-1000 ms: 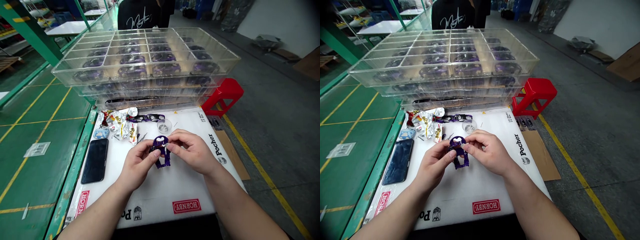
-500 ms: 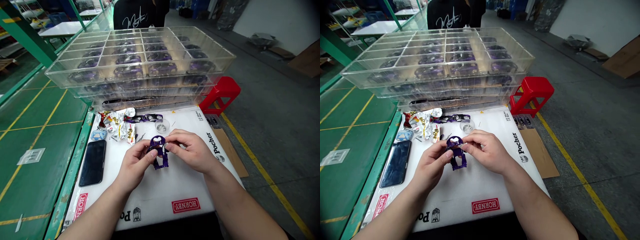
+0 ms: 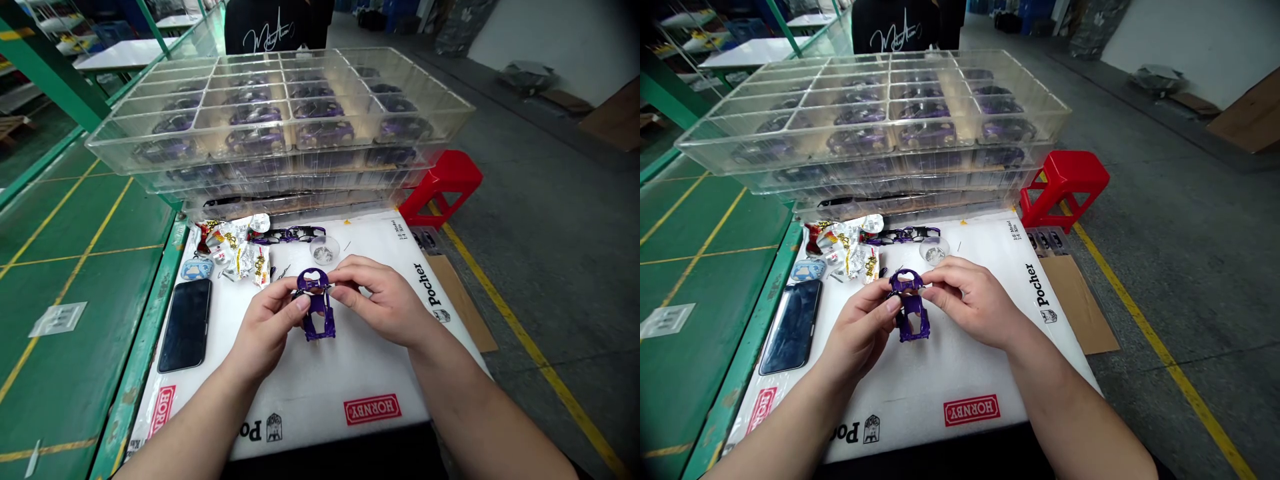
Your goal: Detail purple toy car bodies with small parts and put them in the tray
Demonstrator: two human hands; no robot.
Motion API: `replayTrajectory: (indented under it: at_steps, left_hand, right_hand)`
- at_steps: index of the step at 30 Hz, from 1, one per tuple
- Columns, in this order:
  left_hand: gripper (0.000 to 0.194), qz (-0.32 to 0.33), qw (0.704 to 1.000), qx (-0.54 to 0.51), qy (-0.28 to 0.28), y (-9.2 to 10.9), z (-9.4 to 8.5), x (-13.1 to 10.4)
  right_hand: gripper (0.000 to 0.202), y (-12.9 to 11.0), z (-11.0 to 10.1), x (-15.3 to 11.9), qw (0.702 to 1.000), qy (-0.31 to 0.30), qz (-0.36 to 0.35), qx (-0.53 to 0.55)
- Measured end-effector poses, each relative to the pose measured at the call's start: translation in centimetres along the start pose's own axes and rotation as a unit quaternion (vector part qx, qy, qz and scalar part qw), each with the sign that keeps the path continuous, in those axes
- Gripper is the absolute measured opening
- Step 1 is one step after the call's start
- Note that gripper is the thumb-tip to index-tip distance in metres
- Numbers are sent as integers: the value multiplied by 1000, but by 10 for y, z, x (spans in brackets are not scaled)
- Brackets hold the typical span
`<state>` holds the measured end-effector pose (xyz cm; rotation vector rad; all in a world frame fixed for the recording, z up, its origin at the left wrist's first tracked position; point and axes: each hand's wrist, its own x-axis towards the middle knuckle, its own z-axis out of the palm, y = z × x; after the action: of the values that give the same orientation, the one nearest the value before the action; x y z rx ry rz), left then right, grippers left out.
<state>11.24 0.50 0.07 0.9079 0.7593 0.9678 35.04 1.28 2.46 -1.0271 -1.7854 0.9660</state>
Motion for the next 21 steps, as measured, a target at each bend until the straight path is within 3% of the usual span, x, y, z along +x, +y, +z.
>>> replayTrajectory:
  at_steps: [15,21]
  left_hand:
    - [20,-27,995,-97,14,8,5,2]
    - [28,-53,991,-117,25,7,4,3]
  right_hand:
    - [15,-3,2,-1,999,-7,16,41]
    - [18,-3,0,-1,997,-26,50,45]
